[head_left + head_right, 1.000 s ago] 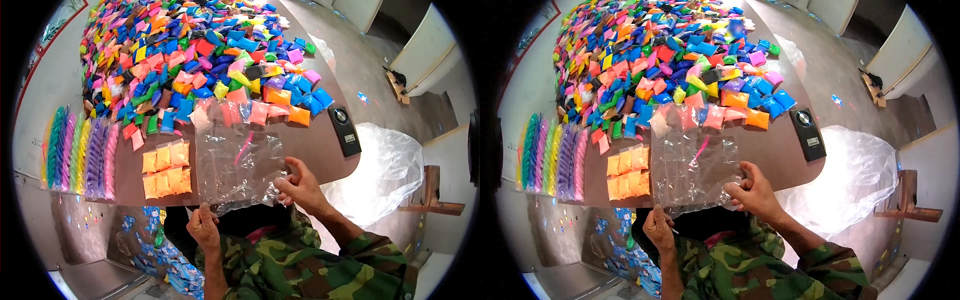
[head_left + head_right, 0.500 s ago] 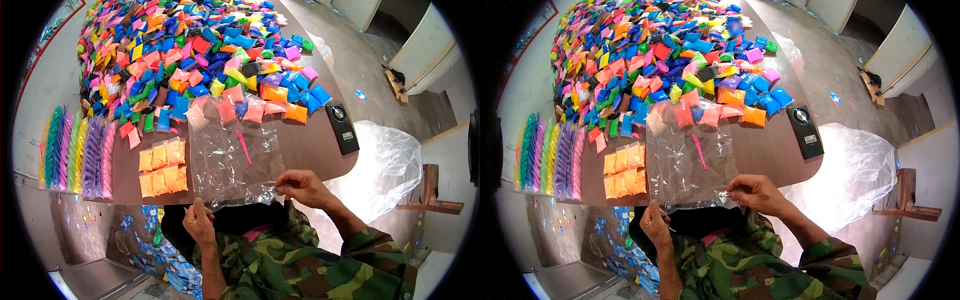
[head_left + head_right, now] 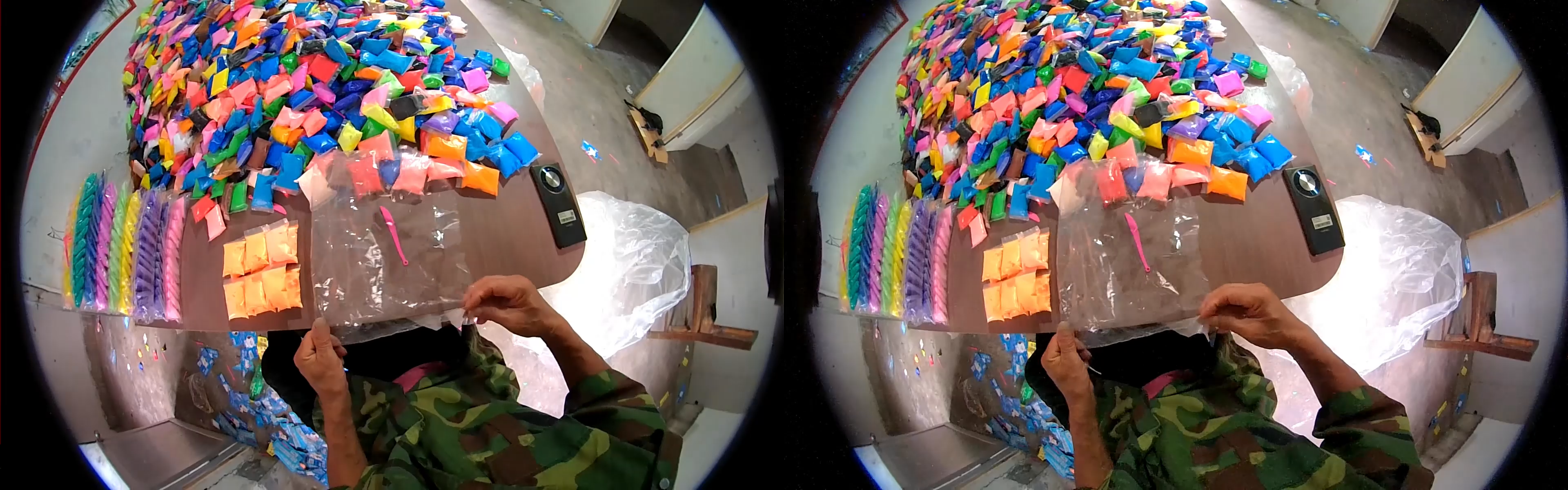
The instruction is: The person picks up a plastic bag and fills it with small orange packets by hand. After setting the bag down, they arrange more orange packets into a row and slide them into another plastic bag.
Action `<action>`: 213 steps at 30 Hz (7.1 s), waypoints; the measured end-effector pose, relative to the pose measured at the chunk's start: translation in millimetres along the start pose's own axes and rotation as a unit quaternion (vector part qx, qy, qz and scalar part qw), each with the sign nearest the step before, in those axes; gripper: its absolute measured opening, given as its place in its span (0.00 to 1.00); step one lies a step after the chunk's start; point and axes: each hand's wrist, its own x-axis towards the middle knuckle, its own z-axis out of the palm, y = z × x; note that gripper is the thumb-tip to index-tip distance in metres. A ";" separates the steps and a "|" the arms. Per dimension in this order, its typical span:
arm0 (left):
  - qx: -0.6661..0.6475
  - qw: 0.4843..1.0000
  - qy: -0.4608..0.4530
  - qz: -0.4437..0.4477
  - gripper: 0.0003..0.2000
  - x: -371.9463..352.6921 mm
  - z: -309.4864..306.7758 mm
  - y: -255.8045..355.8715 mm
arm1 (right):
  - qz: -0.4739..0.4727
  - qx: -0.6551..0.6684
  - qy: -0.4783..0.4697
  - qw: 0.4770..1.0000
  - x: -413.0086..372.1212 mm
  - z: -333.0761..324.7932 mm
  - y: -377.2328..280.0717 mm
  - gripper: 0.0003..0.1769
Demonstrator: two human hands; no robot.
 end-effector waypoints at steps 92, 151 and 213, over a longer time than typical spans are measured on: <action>0.278 0.949 -0.077 0.123 0.26 87.1 84.7 105.5 | 0.131 0.523 0.166 0.826 68.0 170.2 11.7 0.16; -0.209 0.945 -0.230 -0.099 0.14 106.7 111.4 72.4 | -0.104 -0.430 0.156 0.883 119.1 58.3 -27.3 0.41; 0.320 0.759 -0.297 0.483 0.15 88.3 102.2 76.5 | -0.155 -0.245 0.252 0.923 127.8 56.1 -25.5 0.21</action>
